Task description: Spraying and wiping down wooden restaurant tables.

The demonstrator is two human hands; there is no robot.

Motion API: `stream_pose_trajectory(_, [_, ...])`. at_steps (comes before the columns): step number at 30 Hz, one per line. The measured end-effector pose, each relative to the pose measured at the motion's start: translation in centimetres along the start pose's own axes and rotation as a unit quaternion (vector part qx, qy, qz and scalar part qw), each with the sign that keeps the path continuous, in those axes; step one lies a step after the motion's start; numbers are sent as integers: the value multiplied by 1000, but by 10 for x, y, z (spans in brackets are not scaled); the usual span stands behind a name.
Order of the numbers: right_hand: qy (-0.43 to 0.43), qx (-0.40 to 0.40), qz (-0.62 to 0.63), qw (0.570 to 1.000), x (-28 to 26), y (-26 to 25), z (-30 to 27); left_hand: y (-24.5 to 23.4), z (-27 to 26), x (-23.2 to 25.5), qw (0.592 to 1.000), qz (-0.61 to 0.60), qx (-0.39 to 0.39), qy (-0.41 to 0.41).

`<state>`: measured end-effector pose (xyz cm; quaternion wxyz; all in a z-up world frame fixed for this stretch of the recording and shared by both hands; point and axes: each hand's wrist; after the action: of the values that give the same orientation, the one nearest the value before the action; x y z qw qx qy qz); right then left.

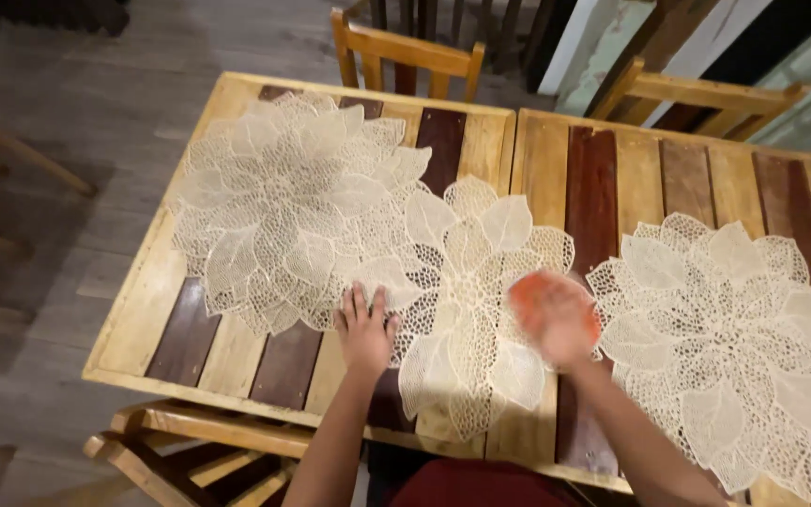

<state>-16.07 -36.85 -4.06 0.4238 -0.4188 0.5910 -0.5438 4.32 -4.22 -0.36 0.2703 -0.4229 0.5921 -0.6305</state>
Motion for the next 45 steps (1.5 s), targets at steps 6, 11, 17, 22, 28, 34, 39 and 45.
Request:
stream_pose_trajectory(6, [-115,123,88,982,-114,-117,-28,-4,0,1,998,-20,56,6])
stream_pose_trajectory(11, [-423,54,285,858,-139,-87,-47,-8,-1,4,995,-42,87,12])
stream_pose_trajectory(17, [-129,50,368,919,-17,-93,39,-6,-5,0,991,-80,110,0])
stream_pose_trajectory(22, [-7,110,-86,990,-55,-18,11,-3,-4,-1,989,-81,121,2])
stream_pose_trajectory(28, [-345,71,138,926,-141,-58,-25,0,-3,0,989,-79,126,-3])
stream_pose_trajectory(34, [-374,110,568,725,-51,-104,57,-2,-5,1,991,-78,108,-3])
stream_pose_trajectory(39, [-400,166,377,819,-123,-108,19,-5,-2,1,992,-75,101,-6])
stream_pose_trajectory(45, [-412,196,171,873,-188,-126,-9,-2,-7,3,989,-84,123,-3])
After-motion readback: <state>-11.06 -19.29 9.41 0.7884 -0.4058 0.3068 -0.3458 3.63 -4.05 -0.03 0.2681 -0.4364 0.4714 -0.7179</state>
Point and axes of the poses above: each hand's wrist, its own z-axis towards the middle knuckle, its own y-axis out of the palm, x = y × z, and after that the axes turned 2 degrees about -x, right-handed
